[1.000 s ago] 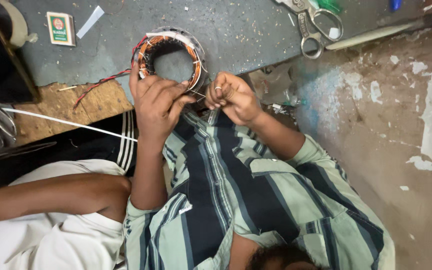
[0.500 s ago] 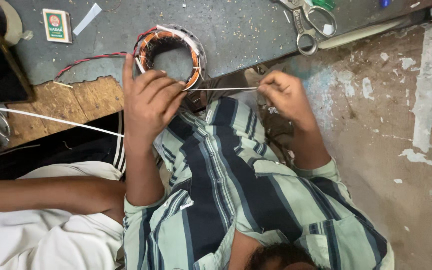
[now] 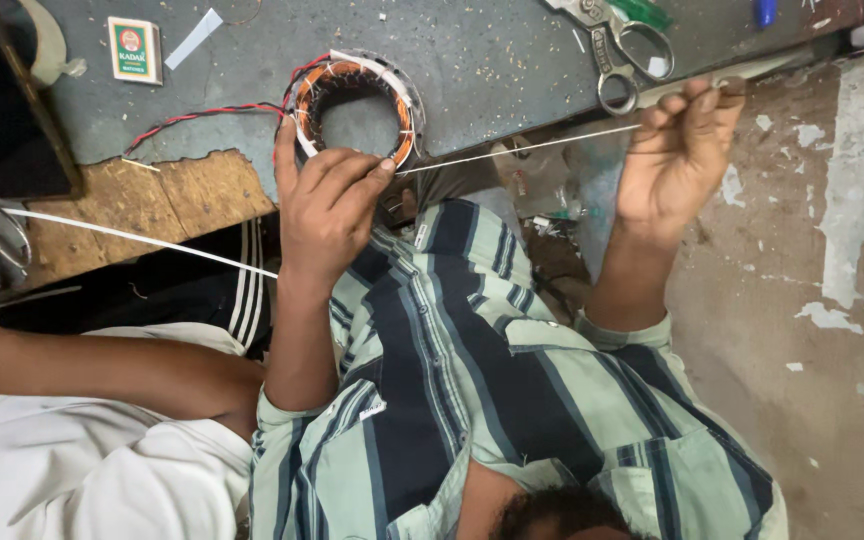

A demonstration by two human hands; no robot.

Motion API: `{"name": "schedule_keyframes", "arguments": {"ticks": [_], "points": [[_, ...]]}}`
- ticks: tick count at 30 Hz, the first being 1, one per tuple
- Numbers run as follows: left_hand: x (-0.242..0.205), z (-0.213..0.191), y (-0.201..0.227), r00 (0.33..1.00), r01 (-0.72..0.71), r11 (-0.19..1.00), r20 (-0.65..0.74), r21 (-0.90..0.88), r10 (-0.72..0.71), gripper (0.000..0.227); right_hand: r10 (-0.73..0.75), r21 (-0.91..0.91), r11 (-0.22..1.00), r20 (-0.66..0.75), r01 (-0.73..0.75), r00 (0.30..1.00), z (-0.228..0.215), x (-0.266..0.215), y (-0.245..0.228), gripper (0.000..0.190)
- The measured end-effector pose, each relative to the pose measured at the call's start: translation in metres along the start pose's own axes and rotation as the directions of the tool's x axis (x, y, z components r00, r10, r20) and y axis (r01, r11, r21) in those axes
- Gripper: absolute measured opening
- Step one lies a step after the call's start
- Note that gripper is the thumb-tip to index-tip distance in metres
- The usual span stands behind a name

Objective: The person winds white insulating tape around a copper-wound toroidal coil. They repeatedly wrap the tape, pull it taut, and adjust the coil's position to maintain even coverage. The coil remains in hand throughout the clip.

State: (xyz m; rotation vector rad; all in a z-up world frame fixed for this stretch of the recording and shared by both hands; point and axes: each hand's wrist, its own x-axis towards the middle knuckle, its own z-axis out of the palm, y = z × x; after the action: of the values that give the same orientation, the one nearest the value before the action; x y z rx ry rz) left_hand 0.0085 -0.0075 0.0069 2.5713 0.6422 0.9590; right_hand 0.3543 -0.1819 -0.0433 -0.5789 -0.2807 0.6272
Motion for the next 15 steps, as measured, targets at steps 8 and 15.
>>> {"name": "schedule_keyframes", "arguments": {"ticks": [8,15], "points": [[0.001,-0.002,0.012,0.999,0.023,0.992,0.027,0.123,-0.026,0.025,0.086,-0.418,0.908,0.125,-0.026,0.988,0.031,-0.034,0.050,0.009],[-0.003,0.008,0.018,0.996,0.085,0.996,-0.041,0.016,-0.084,0.030,0.365,-0.789,0.613,0.238,-0.040,0.900,0.068,-0.057,0.061,0.024]]}}
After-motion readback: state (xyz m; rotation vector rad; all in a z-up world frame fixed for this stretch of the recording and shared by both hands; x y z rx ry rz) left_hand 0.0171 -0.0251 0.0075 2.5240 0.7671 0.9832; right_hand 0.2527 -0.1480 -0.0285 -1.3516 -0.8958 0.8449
